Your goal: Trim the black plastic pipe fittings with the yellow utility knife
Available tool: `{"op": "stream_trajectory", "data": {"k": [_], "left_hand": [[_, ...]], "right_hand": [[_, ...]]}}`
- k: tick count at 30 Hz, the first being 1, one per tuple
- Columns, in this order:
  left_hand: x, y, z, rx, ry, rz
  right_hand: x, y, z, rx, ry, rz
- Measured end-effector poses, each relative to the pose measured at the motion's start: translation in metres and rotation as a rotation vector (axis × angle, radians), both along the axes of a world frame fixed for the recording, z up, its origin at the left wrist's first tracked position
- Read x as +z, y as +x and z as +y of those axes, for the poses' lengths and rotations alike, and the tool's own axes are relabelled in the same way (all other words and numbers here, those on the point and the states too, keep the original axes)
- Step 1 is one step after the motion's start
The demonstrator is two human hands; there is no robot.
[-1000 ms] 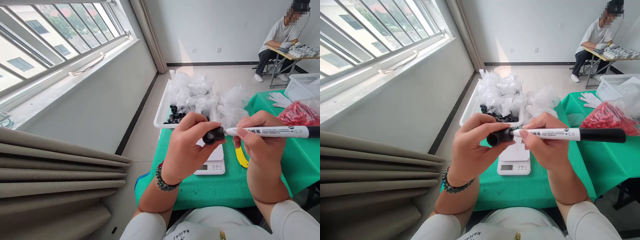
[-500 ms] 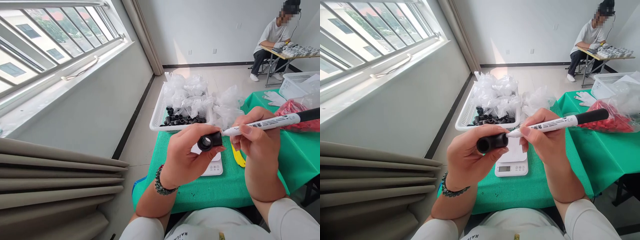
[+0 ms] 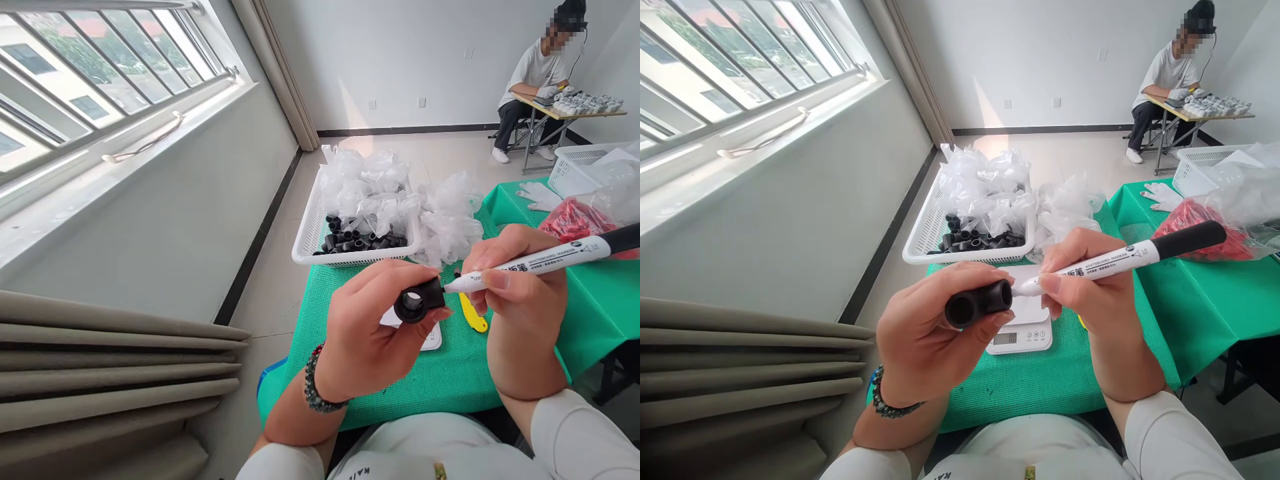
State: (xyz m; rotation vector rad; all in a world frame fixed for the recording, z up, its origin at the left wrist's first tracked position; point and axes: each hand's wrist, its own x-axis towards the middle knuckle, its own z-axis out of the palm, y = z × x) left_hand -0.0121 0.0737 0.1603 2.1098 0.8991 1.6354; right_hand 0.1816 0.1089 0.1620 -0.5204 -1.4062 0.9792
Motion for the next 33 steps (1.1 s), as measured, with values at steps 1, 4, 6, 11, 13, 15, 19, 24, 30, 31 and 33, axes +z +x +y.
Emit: {"op": "stream_trajectory", "data": {"k": [1,4,6,11,13,15,19,24,30,31,33], "left_hand": [[0.000,0.001,-0.001,-0.016,-0.006,-0.019],[0.000,0.001,-0.007,-0.087,-0.016,-0.048],[0.002,-0.002,-0.011,-0.065,0.008,-0.059],[0.005,-0.016,-0.010,0.111,-0.055,-0.161],[0.003,-0.017,-0.001,0.063,-0.126,-0.214],[0.000,-0.015,0.011,-0.024,-0.200,-0.258],[-0.009,-0.008,0.031,-0.175,-0.307,-0.329],[-0.017,-0.005,0.041,-0.441,-0.474,-0.507],[-0.023,-0.009,0.050,-0.521,-0.643,-0.557],[-0.023,-0.010,0.050,-0.508,-0.655,-0.538],[-0.024,-0.013,0.051,-0.487,-0.655,-0.506]], "right_hand": [[0.000,0.000,0.002,-0.029,0.009,0.018],[-0.002,-0.004,0.010,-0.122,0.040,0.140],[-0.003,-0.005,0.015,-0.120,0.049,0.204],[-0.005,-0.004,0.020,-0.132,0.062,0.260],[-0.005,-0.005,0.016,-0.114,0.089,0.271],[-0.004,-0.008,0.010,-0.090,0.107,0.261],[-0.001,-0.014,-0.004,-0.120,0.131,0.240],[0.001,-0.014,-0.013,-0.172,0.136,0.242],[0.002,-0.006,-0.017,-0.185,0.206,0.191],[0.003,-0.005,-0.018,-0.190,0.210,0.187],[0.005,-0.005,-0.020,-0.218,0.190,0.193]]}}
